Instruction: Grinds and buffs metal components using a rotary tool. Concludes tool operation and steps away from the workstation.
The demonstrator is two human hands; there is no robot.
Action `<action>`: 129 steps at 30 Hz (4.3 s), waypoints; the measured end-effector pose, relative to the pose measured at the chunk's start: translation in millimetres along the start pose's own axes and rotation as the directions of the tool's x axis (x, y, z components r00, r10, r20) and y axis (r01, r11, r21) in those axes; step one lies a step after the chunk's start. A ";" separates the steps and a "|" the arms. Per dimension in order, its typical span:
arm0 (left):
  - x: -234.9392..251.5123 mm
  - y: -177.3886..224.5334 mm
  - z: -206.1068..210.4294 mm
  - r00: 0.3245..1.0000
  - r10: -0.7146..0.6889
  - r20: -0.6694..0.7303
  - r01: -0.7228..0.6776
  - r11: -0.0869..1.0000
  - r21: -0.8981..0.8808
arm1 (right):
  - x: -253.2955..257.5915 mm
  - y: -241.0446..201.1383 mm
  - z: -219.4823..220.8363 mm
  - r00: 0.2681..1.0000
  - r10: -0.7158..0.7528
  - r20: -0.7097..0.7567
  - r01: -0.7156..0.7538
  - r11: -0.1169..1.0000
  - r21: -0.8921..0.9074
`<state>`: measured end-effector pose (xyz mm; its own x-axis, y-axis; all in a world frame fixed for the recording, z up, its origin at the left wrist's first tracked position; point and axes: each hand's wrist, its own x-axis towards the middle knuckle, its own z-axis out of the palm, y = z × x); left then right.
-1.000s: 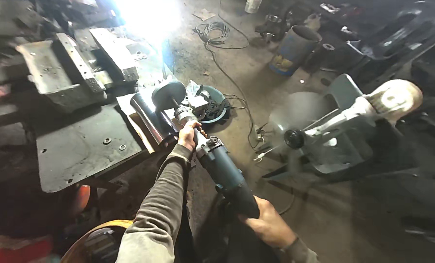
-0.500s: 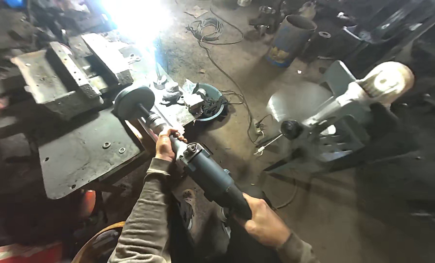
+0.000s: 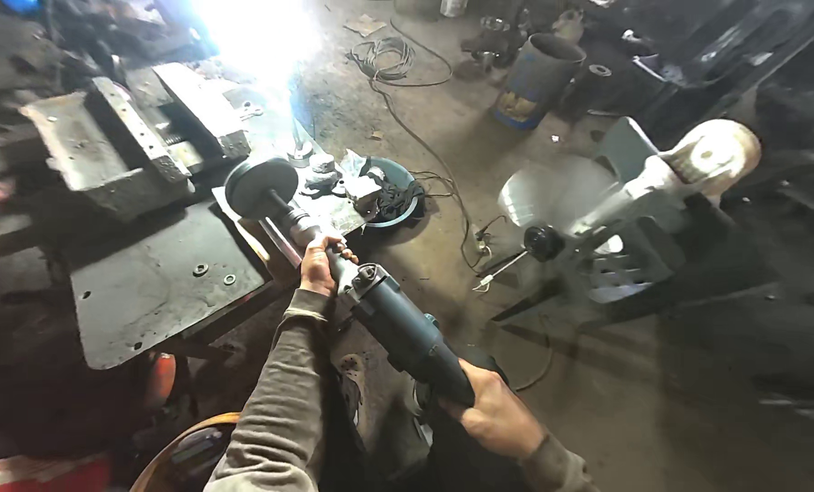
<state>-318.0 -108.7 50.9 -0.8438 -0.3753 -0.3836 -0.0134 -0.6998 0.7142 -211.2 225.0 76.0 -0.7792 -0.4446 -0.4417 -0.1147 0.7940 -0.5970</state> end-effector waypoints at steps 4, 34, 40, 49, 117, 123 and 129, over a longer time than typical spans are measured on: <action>17.9 -6.9 16.8 0.998 -0.069 0.012 0.069 0.998 -0.007 | -1.9 3.3 0.0 0.998 0.010 -0.060 -0.007 0.999 0.049; -18.1 0.7 -20.1 0.999 0.049 -0.012 -0.049 0.999 -0.003 | -2.8 -1.8 -2.0 0.994 -0.019 0.106 0.024 0.999 -0.045; -15.0 -4.3 -9.8 0.999 0.026 -0.019 -0.025 0.999 0.035 | -4.5 4.4 -2.7 0.998 -0.008 0.064 0.008 1.000 -0.007; 23.5 -22.6 31.4 0.996 -0.091 0.003 0.090 0.994 0.064 | -4.0 15.5 -6.0 0.999 0.011 -0.046 -0.006 0.994 0.111; -7.3 -18.8 14.7 1.000 0.005 0.020 -0.005 0.999 0.046 | -15.6 18.9 -11.7 1.000 -0.014 -0.004 0.014 0.999 0.029; -27.6 -4.4 -2.7 0.998 0.023 -0.056 -0.028 0.995 -0.098 | -9.4 17.3 -5.5 0.997 -0.036 0.072 0.040 0.998 -0.052; -37.4 -2.9 -16.3 0.996 0.019 -0.089 -0.030 0.991 -0.129 | -7.9 12.8 -2.7 0.993 -0.036 0.111 0.045 0.996 -0.077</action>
<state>-277.7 -102.5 53.6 -0.7930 -0.4408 -0.4207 0.0815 -0.7610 0.6436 -208.2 239.7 73.7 -0.7012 -0.5161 -0.4919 -0.1966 0.8031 -0.5624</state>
